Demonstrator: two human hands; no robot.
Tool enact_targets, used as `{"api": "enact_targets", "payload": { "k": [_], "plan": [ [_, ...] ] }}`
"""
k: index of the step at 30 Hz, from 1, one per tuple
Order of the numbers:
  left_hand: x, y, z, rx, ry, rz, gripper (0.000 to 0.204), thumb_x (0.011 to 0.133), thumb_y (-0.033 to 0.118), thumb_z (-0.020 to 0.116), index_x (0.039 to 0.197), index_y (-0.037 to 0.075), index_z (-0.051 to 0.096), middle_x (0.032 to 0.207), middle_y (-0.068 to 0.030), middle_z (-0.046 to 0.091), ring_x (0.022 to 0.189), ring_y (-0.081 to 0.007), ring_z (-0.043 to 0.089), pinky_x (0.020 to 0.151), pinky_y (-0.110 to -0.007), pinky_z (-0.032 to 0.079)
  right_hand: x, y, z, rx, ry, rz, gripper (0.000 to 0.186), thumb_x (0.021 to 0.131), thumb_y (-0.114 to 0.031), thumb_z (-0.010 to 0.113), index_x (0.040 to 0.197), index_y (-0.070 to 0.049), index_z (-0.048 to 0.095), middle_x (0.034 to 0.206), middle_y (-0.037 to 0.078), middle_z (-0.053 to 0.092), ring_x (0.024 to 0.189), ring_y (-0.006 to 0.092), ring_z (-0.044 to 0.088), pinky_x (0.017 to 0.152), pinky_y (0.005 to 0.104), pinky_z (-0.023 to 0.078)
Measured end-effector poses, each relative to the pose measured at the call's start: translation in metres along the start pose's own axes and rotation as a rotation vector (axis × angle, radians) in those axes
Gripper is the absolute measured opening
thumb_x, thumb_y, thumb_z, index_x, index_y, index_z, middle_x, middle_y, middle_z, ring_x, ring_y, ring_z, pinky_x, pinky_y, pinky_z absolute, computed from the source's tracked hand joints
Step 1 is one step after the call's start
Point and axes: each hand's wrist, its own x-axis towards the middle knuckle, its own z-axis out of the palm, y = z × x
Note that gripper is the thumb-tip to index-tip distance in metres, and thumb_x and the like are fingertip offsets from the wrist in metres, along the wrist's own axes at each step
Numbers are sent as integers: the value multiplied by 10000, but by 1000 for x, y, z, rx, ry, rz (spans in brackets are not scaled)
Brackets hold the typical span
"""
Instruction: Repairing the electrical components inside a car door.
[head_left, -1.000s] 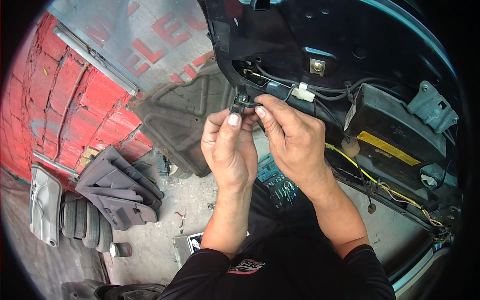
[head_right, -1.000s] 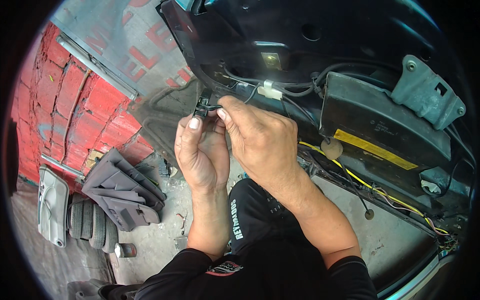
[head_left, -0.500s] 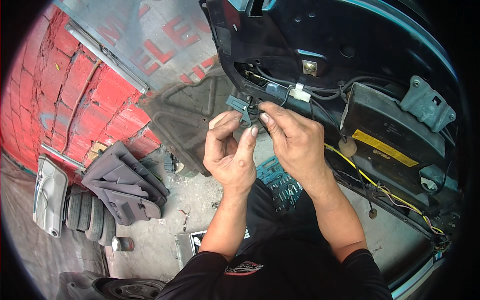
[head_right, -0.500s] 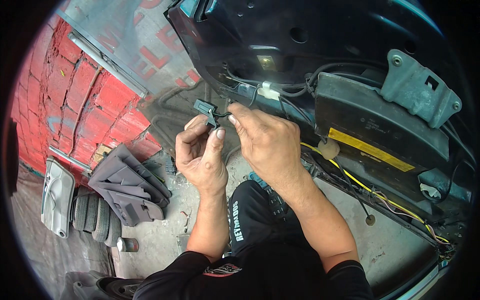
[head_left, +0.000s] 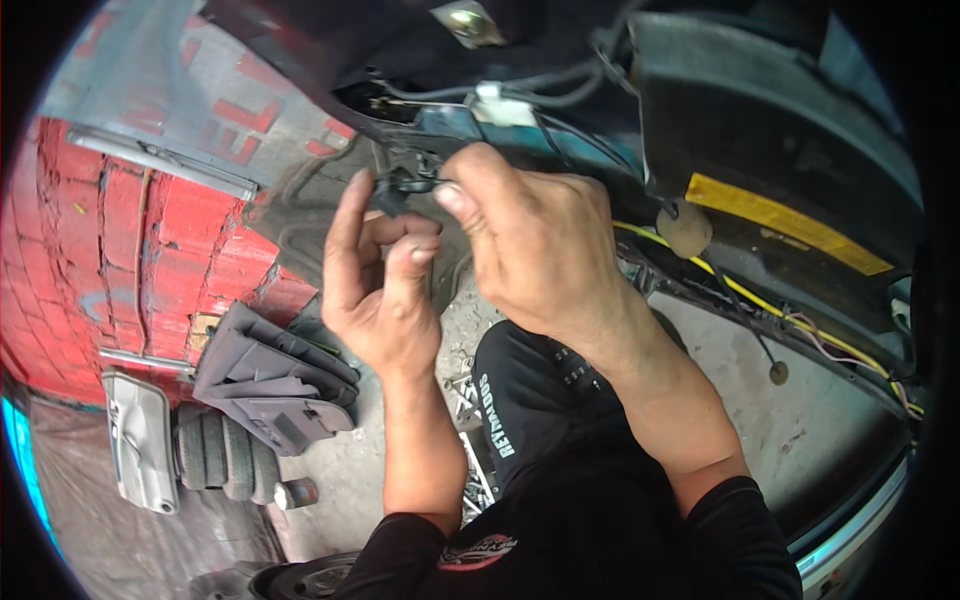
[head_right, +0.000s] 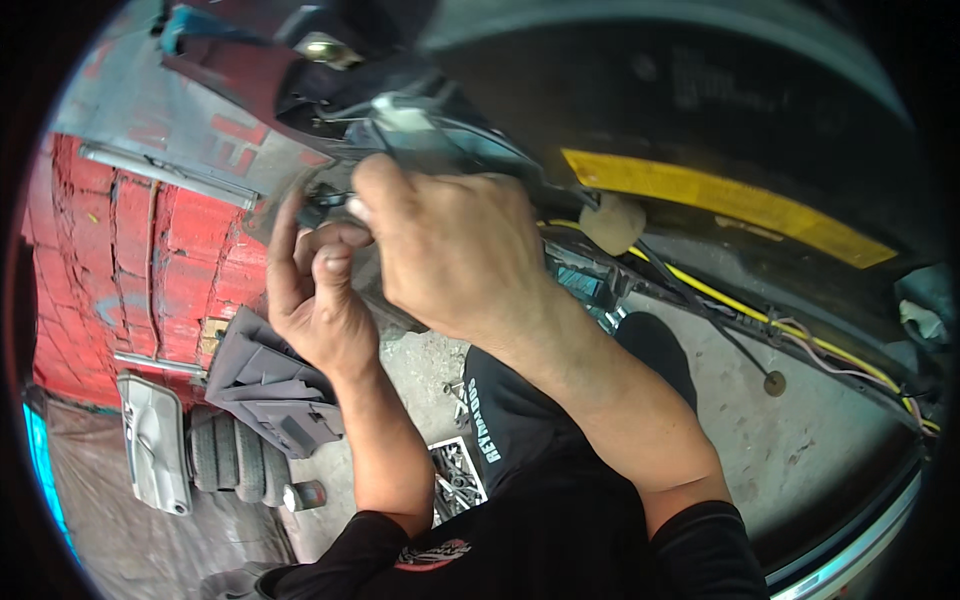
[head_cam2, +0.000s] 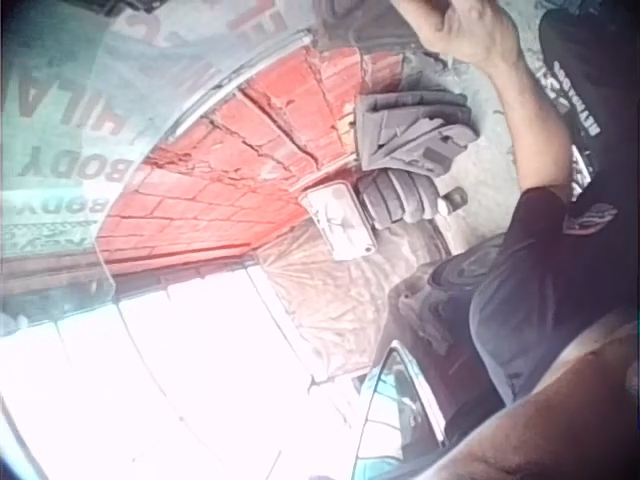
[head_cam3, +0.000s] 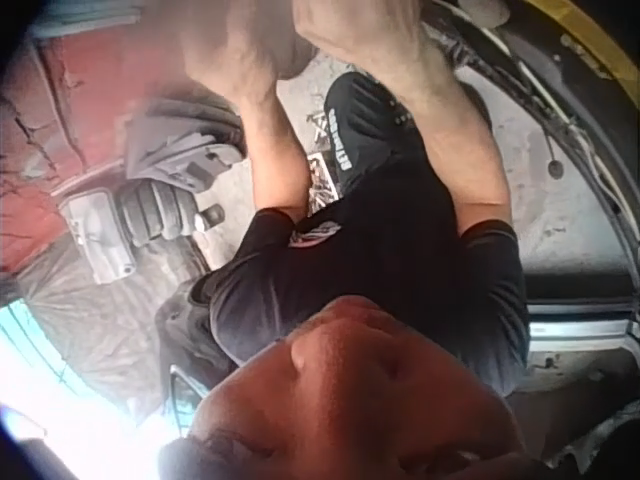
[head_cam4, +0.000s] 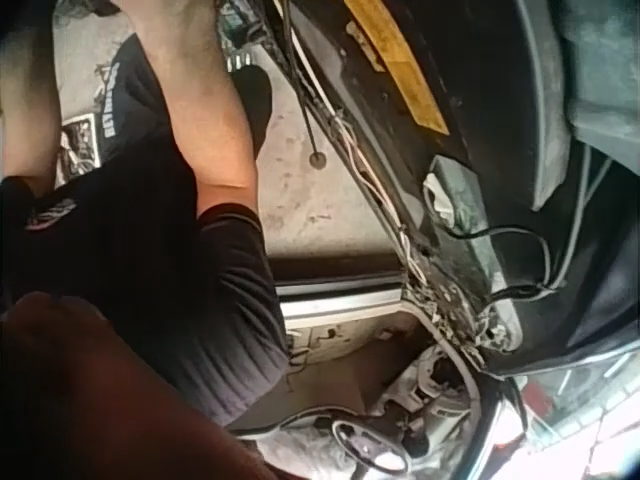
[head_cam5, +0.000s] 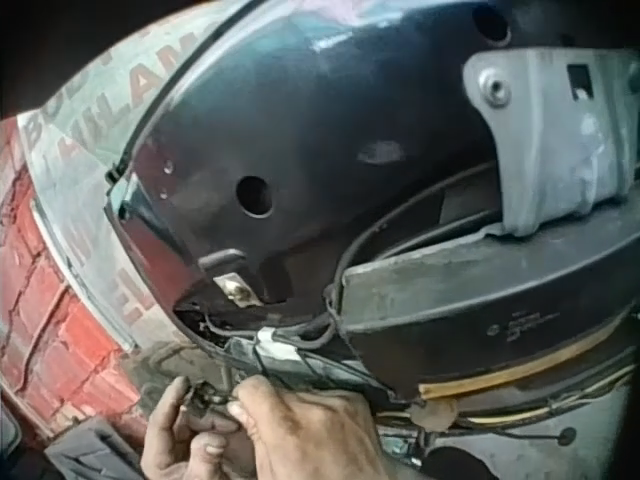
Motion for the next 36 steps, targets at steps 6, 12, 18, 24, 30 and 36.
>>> {"api": "enact_targets", "payload": {
  "k": [6, 12, 18, 24, 30, 36],
  "plan": [
    [31, -17, -35, 622, -282, 166, 644, 999, -66, 612, 1621, 22, 471, 988, -144, 781, 833, -236, 725, 805, -324, 567, -6, 18, 2, 66, 28, -72, 128, 891, -119, 702, 964, -54, 620, 689, 135, 712, 617, 334, 737, 534, 452, 555],
    [72, 14, -15, 1323, -417, 315, 759, 857, 50, 676, 1591, 135, 505, 907, -166, 717, 871, -404, 704, 752, -501, 555, -8, 12, -4, 124, 1, -52, 62, 1011, -80, 700, 1035, -41, 658, 710, 142, 667, 624, 333, 697, 558, 416, 495],
    [103, 22, -23, 1462, -532, 556, 721, 831, 67, 696, 1531, 166, 558, 916, -139, 697, 883, -392, 694, 780, -491, 554, -10, 12, -2, 143, -18, -56, 66, 1026, -67, 683, 1052, -11, 659, 730, 127, 662, 612, 291, 692, 569, 387, 508],
    [106, 22, -34, 1273, -632, 442, 845, 801, 14, 723, 1598, 187, 501, 916, -152, 694, 880, -414, 683, 793, -517, 542, -10, 10, 3, 109, -32, -45, 72, 1028, -59, 682, 1060, 4, 667, 745, 123, 665, 618, 279, 692, 574, 372, 515],
    [72, -8, -35, 1266, -587, 422, 969, 788, 18, 745, 1680, 131, 384, 859, -154, 680, 818, -398, 677, 741, -505, 555, -14, 17, 7, 113, 23, -41, 77, 1018, -54, 693, 1060, 7, 671, 761, 121, 669, 605, 277, 686, 558, 369, 509],
    [41, -4, -35, 1286, -457, 349, 613, 990, 133, 644, 1590, 138, 514, 982, -191, 762, 688, -350, 713, 627, -446, 557, -17, 23, 15, 162, 91, -102, 86, 989, -46, 719, 1054, -30, 665, 731, 111, 667, 587, 292, 684, 528, 374, 500]
  ]
}}
